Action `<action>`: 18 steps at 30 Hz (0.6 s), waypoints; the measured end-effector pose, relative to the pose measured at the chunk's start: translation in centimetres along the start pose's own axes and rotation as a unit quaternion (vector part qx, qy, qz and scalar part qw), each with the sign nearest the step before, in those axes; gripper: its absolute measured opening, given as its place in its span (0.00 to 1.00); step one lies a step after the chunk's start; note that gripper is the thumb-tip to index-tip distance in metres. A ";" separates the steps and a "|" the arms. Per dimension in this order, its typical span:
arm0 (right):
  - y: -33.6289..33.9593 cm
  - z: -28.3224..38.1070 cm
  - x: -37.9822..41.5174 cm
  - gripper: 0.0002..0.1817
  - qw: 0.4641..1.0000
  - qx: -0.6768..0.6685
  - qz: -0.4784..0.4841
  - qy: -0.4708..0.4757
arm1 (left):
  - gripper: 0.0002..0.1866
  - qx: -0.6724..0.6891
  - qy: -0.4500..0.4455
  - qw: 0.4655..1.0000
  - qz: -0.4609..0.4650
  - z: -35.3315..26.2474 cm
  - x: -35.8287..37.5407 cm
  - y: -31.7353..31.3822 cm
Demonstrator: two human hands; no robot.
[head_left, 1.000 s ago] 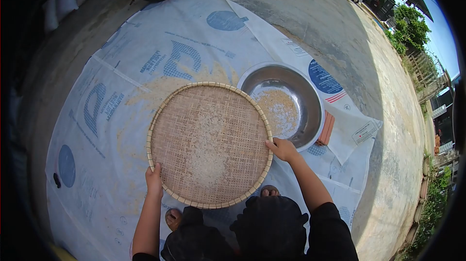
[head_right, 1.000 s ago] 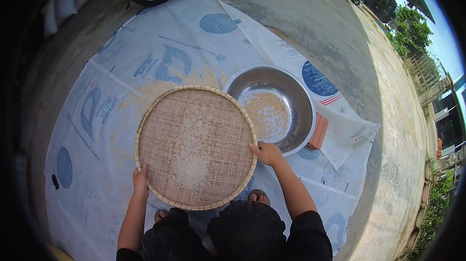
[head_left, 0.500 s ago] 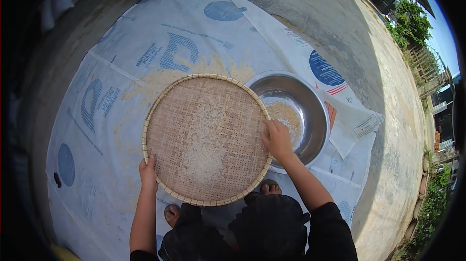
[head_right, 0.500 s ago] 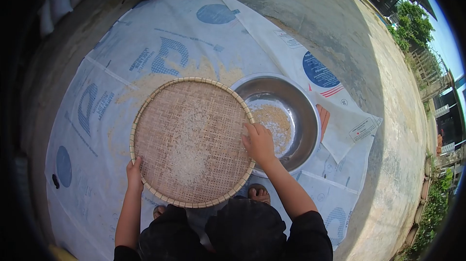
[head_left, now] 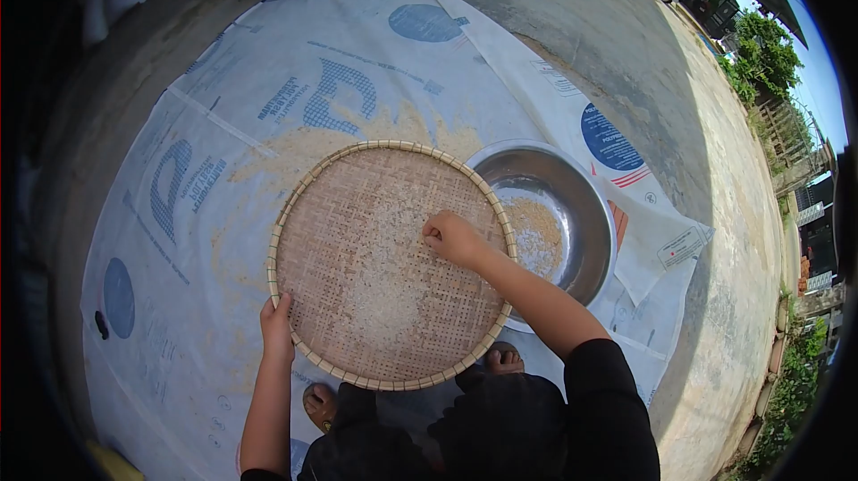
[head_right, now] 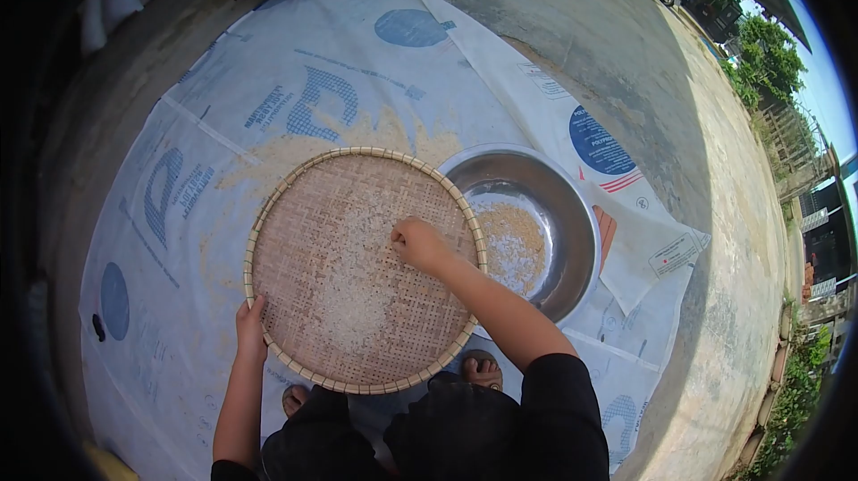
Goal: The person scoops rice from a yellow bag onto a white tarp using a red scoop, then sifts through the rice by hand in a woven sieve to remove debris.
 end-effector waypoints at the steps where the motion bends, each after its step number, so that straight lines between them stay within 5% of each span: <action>1: 0.0 0.0 -0.1 0.06 1.000 0.011 0.007 0.010 | 0.15 0.001 0.003 1.000 -0.005 -0.2 0.1 -0.1; 18: 0.5 -0.1 0.4 0.08 0.995 0.098 0.026 0.016 | 0.15 -0.008 -0.003 1.000 0.008 -0.6 1.1 0.1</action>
Point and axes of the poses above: each hand's wrist, its own x-axis away from the middle knuckle, its own y-axis out of the back of the hand, z = x × y, the point moved 1 cm from there along -x, towards the middle knuckle, and after that the axes turned 6 degrees about y, right-handed, at the moved point
